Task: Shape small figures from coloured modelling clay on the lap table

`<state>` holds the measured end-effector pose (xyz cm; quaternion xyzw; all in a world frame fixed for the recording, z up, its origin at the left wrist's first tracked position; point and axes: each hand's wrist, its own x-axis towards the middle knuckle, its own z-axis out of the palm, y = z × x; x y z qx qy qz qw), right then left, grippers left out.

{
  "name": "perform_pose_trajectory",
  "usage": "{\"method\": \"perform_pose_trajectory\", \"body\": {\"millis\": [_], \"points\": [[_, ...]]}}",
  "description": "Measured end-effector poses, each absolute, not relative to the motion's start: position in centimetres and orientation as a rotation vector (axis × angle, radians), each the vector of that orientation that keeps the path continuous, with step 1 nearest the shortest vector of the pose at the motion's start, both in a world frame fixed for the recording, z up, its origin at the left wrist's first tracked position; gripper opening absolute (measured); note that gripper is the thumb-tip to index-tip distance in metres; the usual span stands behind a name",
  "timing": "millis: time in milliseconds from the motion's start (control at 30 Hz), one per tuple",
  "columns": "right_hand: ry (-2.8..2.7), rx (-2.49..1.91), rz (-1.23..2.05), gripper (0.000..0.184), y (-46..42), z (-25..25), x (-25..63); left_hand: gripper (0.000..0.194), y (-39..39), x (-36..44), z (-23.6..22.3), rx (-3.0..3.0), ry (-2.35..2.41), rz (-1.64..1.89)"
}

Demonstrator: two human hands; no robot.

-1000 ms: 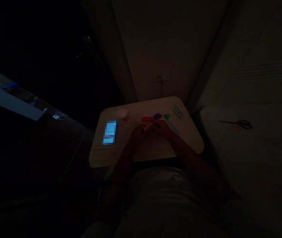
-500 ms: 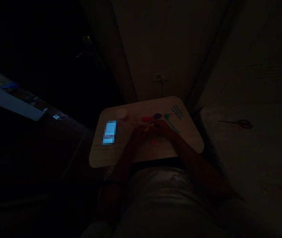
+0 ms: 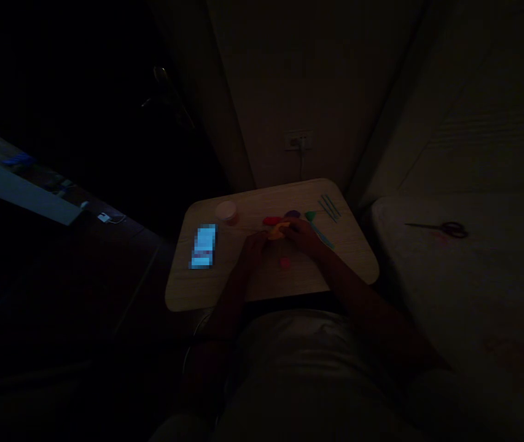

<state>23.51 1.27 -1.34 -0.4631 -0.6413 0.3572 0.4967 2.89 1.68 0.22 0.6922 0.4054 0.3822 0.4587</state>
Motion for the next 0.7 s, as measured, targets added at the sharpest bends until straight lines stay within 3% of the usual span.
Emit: {"method": "perform_pose_trajectory", "body": {"millis": [267, 700], "points": [[-1.593, -1.147, 0.840, 0.030, 1.0, -0.8, 23.4, 0.038, 1.7, 3.1, 0.5, 1.779, 1.007, 0.934], [-1.649, -1.025, 0.950, 0.039, 0.8, -1.0, 23.7, 0.038, 1.2, 3.5, 0.9, 1.793, 0.950, 0.942]]}}
